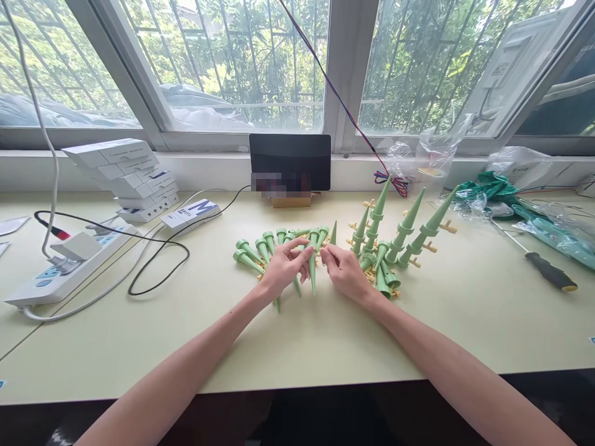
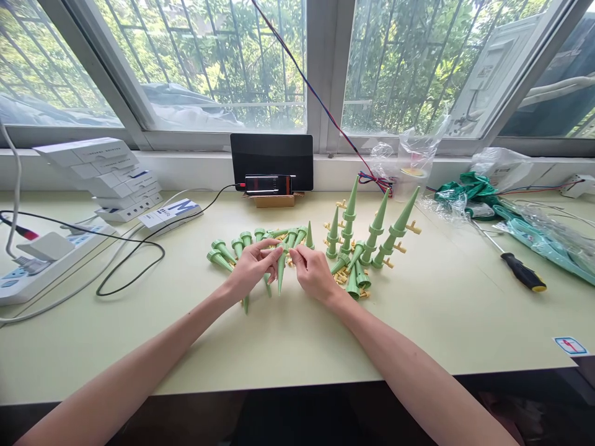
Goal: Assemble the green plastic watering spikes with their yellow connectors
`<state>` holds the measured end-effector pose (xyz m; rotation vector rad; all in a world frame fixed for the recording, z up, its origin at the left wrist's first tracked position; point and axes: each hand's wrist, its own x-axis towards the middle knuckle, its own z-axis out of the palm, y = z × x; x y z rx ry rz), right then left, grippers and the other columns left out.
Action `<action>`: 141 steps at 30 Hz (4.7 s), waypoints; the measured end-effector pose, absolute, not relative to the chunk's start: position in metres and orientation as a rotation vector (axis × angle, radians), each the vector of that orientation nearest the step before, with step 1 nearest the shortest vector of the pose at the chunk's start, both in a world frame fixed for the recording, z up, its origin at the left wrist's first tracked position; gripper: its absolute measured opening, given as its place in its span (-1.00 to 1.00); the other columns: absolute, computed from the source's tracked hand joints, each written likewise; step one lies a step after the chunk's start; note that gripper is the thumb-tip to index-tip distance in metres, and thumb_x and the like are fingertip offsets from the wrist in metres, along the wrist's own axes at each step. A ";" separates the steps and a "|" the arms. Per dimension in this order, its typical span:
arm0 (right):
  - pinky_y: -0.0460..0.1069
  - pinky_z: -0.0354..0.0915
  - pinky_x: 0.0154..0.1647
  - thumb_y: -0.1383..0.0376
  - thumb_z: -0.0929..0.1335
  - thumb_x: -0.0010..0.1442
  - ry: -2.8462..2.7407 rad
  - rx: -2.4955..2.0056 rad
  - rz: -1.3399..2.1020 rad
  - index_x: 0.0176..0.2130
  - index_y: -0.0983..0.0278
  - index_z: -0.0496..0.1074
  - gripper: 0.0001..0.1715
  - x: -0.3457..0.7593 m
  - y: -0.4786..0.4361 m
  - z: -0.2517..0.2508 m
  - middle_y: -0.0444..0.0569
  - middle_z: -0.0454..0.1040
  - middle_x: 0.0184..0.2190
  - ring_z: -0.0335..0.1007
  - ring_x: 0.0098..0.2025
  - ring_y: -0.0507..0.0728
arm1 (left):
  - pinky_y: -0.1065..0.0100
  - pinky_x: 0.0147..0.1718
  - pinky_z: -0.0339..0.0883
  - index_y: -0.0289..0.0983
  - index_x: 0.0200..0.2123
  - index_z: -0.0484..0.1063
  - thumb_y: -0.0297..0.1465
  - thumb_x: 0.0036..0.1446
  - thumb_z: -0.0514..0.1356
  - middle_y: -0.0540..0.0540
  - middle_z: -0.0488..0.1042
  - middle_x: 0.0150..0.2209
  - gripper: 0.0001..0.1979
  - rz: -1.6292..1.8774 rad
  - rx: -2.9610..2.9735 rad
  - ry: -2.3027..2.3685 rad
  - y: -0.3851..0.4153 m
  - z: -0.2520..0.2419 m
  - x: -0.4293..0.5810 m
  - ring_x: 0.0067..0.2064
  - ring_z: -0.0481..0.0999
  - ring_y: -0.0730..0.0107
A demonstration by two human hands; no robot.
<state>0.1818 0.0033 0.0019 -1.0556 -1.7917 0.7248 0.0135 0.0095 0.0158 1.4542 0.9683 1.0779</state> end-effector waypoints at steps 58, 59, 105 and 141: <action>-0.09 0.04 -0.54 0.07 0.17 0.36 -1.746 -1.106 0.895 -0.49 0.27 0.30 -0.51 0.180 0.004 0.001 -0.19 0.20 -0.66 0.06 -0.61 -0.02 | 0.46 -0.70 0.23 -0.26 -0.16 0.35 -0.16 0.14 0.26 0.11 0.38 -0.62 -0.67 1.153 1.483 0.908 0.012 0.010 0.013 -0.70 0.36 0.50; -0.09 0.03 -0.56 0.05 0.16 0.36 -1.729 -1.106 0.949 -0.49 0.27 0.30 -0.50 0.180 0.004 0.001 -0.20 0.18 -0.68 0.05 -0.64 -0.02 | 0.46 -0.70 0.24 -0.26 -0.16 0.35 -0.17 0.14 0.26 0.11 0.37 -0.61 -0.68 1.159 1.503 0.910 0.012 0.010 0.013 -0.70 0.37 0.50; -0.12 -0.04 -0.73 -0.09 0.23 0.27 -1.509 -1.032 1.263 -0.52 0.23 0.21 -0.46 0.173 0.004 -0.001 -0.26 0.08 -0.75 -0.06 -0.76 -0.07 | 0.58 -0.72 0.13 -0.29 -0.18 0.40 -0.16 -0.01 0.38 0.06 0.42 -0.56 -0.58 1.001 1.099 0.820 0.015 0.009 0.014 -0.64 0.27 0.64; -0.12 -0.08 -0.78 -0.10 0.24 0.26 -1.321 -1.060 1.421 -0.53 0.20 0.13 -0.46 0.165 -0.003 0.006 -0.26 0.03 -0.76 -0.04 -0.77 -0.06 | 0.72 -0.81 0.01 -0.40 -0.37 0.41 -0.53 0.22 0.16 0.01 0.27 -0.51 -0.90 0.830 0.693 0.737 0.017 0.016 0.009 -0.67 0.04 0.78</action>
